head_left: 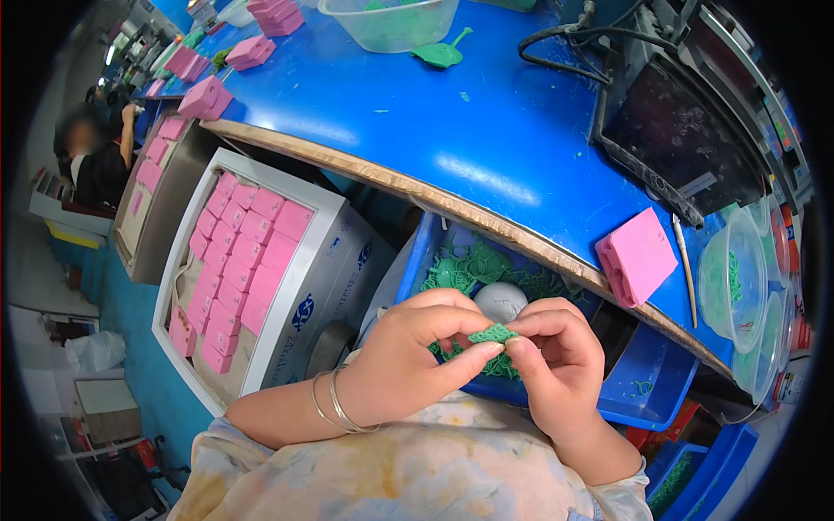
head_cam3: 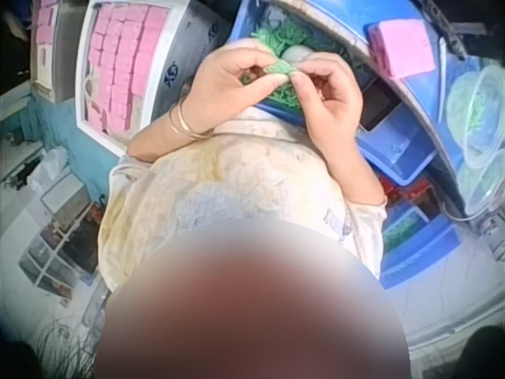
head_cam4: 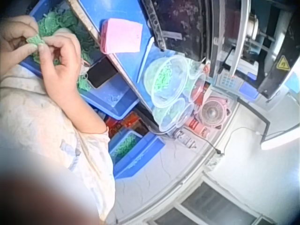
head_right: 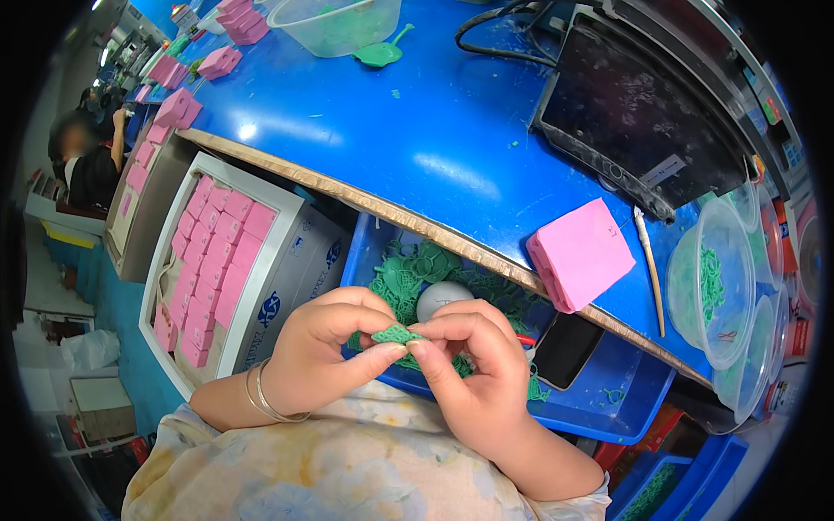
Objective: The recorder is assembling and cleaning silicone molds for small items, likely in a candle or resin workshop.
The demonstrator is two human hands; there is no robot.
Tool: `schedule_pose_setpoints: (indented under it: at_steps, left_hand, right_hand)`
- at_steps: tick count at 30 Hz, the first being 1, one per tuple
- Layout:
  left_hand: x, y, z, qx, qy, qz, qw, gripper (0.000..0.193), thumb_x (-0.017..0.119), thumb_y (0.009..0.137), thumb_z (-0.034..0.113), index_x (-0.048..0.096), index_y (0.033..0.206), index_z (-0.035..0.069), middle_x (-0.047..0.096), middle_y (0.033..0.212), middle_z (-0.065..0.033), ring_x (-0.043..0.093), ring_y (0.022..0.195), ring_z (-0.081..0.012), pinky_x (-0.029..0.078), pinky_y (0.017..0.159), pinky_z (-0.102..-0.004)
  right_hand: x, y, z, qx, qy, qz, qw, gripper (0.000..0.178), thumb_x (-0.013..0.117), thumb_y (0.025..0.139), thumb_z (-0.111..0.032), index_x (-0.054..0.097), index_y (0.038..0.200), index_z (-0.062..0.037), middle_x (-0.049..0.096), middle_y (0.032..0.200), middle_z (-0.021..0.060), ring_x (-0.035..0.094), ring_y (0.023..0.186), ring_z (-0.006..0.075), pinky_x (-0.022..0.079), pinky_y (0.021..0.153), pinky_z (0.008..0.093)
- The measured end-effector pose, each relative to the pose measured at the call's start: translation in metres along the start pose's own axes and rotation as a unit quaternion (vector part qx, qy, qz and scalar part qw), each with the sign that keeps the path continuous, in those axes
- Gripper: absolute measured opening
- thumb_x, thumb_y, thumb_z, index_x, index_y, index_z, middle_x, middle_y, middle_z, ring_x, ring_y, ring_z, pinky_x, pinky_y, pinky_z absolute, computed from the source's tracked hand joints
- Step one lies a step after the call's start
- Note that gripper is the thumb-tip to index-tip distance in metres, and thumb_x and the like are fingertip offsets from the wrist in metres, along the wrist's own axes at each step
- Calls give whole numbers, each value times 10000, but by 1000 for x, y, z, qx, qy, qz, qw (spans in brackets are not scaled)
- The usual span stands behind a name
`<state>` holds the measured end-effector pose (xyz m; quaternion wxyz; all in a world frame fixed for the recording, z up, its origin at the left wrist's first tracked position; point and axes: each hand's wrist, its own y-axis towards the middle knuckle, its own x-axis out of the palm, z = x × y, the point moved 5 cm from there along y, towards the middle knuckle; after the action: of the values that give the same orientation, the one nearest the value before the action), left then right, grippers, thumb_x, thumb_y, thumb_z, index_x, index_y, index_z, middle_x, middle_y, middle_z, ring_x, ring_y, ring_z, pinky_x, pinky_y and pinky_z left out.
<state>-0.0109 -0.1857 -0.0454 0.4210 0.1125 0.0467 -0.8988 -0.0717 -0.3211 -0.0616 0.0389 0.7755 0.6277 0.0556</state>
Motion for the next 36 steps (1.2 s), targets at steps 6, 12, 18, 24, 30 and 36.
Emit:
schedule_pose_setpoints:
  at_steps: [6,12,18,24,30,36]
  left_hand:
    - [-4,-2,-1,7,-42,6,999,129,651,761,-12,622,886,-2,551,876,-61,487,761,-104,396,663,-228]
    - [-2,-1,0,27,-91,12,995,164,624,767,-42,635,926,-2,538,889,-64,495,811,-114,397,699,-235]
    - [-2,-1,4,55,-58,5,997,191,628,763,-39,651,942,22,533,889,-61,504,800,-121,407,691,-238]
    - [-4,-1,8,134,17,12,991,181,637,752,-28,651,924,26,545,864,-64,518,774,-155,409,678,-254]
    - [-7,0,12,184,79,10,980,185,646,734,17,660,915,52,562,854,-57,518,763,-189,391,711,-308]
    - [-9,0,13,212,118,13,970,185,625,736,34,671,914,57,570,877,-58,516,784,-198,388,728,-317]
  right_hand:
    - [1,-3,6,48,65,11,997,96,630,791,7,582,873,22,546,860,79,519,732,100,436,620,206]
    - [1,-5,7,48,62,-1,997,92,633,788,9,585,865,27,550,863,84,524,737,103,440,624,206]
    - [1,-3,0,7,51,29,998,145,640,771,17,602,910,17,548,887,94,530,720,104,449,610,209]
    - [-5,1,-21,-142,-135,14,981,220,680,721,21,636,935,0,552,900,110,550,691,130,453,576,223]
    - [-4,0,-29,-216,-206,6,954,239,697,681,31,654,911,-17,564,848,107,552,663,167,434,541,243]
    - [-3,1,-30,-228,-209,5,951,260,702,666,42,654,915,-19,572,820,100,553,655,168,423,530,242]
